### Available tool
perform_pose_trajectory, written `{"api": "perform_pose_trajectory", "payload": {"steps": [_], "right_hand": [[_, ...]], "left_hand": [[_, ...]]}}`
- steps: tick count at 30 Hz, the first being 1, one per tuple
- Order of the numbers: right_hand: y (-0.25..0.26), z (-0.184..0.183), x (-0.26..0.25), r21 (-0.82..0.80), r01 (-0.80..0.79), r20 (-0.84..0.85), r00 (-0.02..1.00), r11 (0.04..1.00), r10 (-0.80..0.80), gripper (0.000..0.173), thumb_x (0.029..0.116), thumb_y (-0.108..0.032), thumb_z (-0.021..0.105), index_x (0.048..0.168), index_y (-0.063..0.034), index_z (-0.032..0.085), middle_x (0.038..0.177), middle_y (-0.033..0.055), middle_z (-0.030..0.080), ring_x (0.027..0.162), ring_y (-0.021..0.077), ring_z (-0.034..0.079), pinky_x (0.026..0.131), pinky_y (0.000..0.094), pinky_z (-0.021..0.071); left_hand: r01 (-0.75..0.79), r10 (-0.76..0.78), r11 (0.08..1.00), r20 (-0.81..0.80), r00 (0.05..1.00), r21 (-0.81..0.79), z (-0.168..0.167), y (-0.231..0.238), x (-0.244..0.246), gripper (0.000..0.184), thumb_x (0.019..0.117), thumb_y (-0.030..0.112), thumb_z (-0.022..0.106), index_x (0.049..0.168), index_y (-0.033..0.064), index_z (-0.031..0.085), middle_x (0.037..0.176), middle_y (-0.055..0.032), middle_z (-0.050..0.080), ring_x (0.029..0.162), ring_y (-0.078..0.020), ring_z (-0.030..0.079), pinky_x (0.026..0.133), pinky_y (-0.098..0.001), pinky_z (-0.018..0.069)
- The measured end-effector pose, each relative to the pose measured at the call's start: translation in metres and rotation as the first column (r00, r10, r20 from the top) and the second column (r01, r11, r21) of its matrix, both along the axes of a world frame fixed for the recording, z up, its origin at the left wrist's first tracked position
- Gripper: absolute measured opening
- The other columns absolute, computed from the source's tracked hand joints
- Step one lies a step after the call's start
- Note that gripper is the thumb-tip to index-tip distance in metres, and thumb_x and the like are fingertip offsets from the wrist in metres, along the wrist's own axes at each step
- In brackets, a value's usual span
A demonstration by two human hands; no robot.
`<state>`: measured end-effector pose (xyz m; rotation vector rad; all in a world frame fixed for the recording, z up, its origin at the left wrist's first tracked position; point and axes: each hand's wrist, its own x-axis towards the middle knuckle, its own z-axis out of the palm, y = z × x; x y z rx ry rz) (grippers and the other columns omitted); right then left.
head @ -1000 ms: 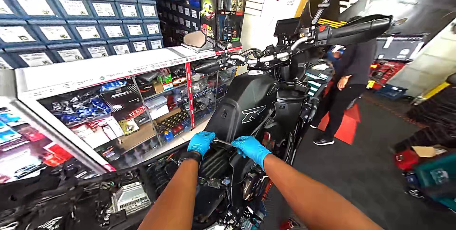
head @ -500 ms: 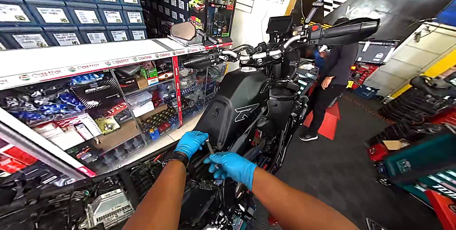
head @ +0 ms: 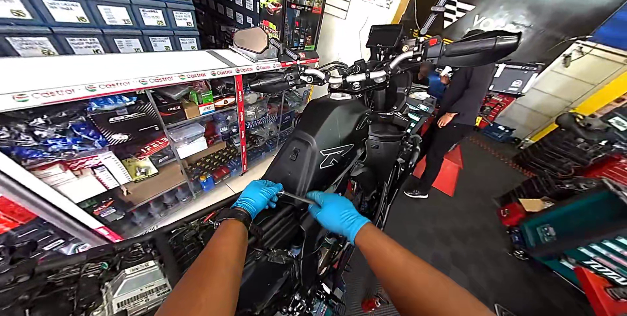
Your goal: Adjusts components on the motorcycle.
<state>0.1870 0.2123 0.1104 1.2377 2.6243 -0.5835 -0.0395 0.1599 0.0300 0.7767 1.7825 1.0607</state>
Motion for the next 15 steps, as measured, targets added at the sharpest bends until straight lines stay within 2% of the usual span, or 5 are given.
{"api": "perform_pose_trajectory", "payload": {"steps": [3,5,8,11,15], "right_hand": [[-0.002,0.006,0.0,0.286,-0.24,0.104,0.97,0.928,0.219,0.054,0.1017,-0.033,0.053,0.155,-0.0318,0.045,0.122,0.0093,0.071,0.114,0.0318,0.068,0.093,0.0581,0.0533],[-0.034,0.014,-0.013,0.226,-0.375,0.118,0.927,0.899,0.357,0.055,0.1009,-0.034,0.055,0.155,-0.0338,0.046,0.123,0.013,0.069,0.115,0.035,0.065,0.091,0.0603,0.0515],[-0.052,0.013,-0.031,-0.017,-0.371,0.033,0.928,0.928,0.372,0.034,0.1025,-0.042,0.052,0.125,-0.0233,0.07,0.122,0.0072,0.07,0.119,0.0275,0.064,0.095,0.0578,0.05],[-0.022,0.024,-0.034,-0.279,-0.327,0.028,0.937,0.903,0.348,0.052,0.1051,-0.054,0.048,0.127,-0.0114,0.068,0.113,0.0126,0.073,0.103,0.0283,0.07,0.092,0.056,0.0537],[0.016,0.029,-0.019,-0.066,-0.378,0.338,0.862,0.923,0.377,0.056,0.1007,-0.063,0.049,0.115,-0.014,0.073,0.112,0.0133,0.073,0.11,0.0344,0.067,0.092,0.0651,0.0488]], "left_hand": [[0.009,-0.009,1.0,-0.017,1.0,-0.007,-0.001,0.0,0.002,0.03,0.1045,0.032,0.063,0.109,0.005,0.074,0.073,-0.0056,0.071,0.06,-0.0125,0.066,0.057,-0.0273,0.0554],[0.02,-0.02,1.0,-0.039,0.999,-0.004,0.001,0.001,0.0,0.031,0.1045,0.033,0.063,0.109,0.0044,0.073,0.075,-0.006,0.07,0.062,-0.0133,0.066,0.061,-0.0299,0.0558],[0.034,-0.034,0.999,-0.05,0.998,-0.003,-0.004,0.001,0.001,0.031,0.1048,0.033,0.062,0.11,0.0044,0.073,0.075,-0.0061,0.07,0.062,-0.0138,0.066,0.061,-0.0305,0.0564],[0.023,-0.022,1.0,-0.034,0.999,0.01,-0.003,0.001,-0.001,0.03,0.1048,0.032,0.062,0.109,0.0046,0.074,0.073,-0.0056,0.069,0.06,-0.013,0.065,0.06,-0.029,0.0558],[0.022,-0.022,1.0,-0.009,1.0,0.001,-0.006,0.001,0.0,0.03,0.1047,0.033,0.062,0.108,0.0054,0.074,0.072,-0.0057,0.069,0.059,-0.0131,0.065,0.058,-0.0285,0.0552]]}}
